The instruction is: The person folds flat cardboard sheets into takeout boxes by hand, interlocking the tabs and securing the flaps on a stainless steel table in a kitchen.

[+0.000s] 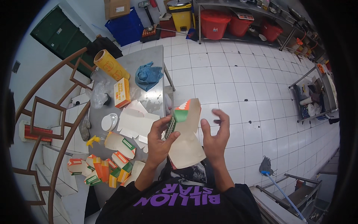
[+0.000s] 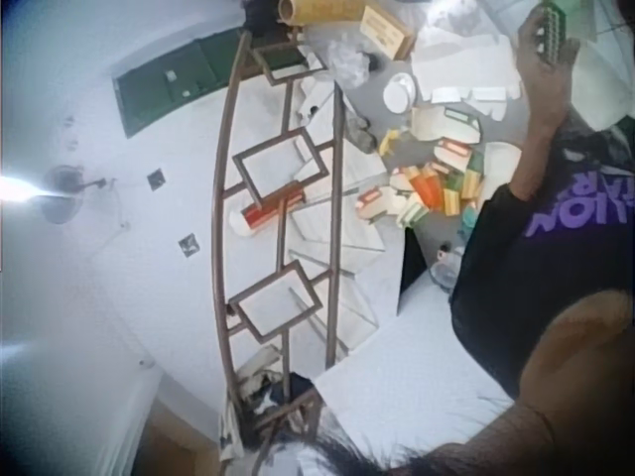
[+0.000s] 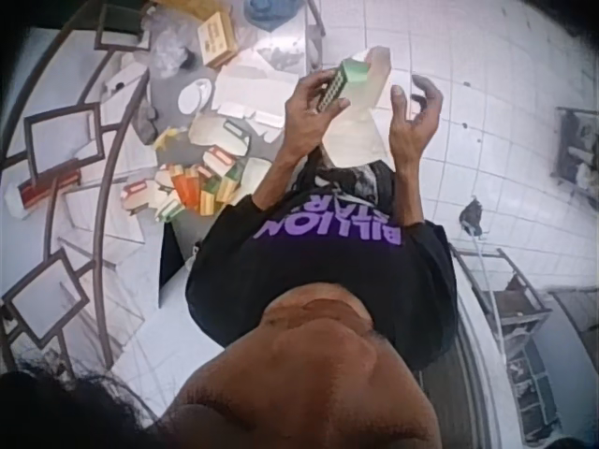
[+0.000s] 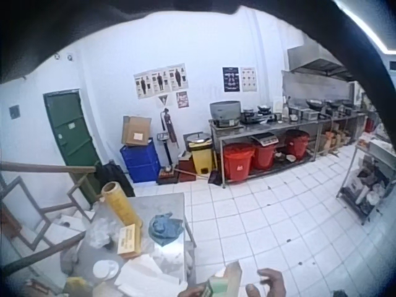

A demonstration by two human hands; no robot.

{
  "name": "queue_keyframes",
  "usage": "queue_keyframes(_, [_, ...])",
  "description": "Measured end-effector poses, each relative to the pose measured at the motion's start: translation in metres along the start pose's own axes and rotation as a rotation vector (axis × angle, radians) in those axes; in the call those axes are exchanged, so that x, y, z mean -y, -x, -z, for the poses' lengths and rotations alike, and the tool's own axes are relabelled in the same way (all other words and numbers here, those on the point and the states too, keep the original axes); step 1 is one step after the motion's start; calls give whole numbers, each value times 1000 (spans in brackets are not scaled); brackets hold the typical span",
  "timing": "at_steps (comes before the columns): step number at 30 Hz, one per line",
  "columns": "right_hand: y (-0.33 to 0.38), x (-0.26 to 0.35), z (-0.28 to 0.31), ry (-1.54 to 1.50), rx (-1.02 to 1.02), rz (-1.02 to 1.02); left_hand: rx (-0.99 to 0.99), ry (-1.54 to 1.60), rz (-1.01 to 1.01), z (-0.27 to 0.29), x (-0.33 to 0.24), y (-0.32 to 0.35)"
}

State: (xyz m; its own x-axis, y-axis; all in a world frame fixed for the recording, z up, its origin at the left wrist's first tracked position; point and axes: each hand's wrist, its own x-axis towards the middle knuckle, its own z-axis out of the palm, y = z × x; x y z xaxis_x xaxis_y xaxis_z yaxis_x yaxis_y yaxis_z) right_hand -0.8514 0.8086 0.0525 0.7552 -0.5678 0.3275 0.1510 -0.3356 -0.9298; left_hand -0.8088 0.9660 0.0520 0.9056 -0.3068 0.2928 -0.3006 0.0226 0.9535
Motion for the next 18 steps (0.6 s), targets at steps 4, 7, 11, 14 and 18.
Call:
queue_keyframes(4, [1, 15, -4, -539, 320, -354, 37, -112, -58, -1, -2, 1])
queue_keyframes(7, [3, 11, -6, -556, 337, -381, 20, -172, -109, -3, -7, 1])
queue_keyframes(11, [8, 8, -11, -567, 294, -354, 42, -161, -98, -5, -7, 4])
queue_keyframes(14, [14, 9, -14, -513, 279, -323, 41, -146, -65, -6, -3, 7])
queue_keyframes(18, [17, 6, -16, -464, 286, -311, -18, 37, 15, -9, 3, 9])
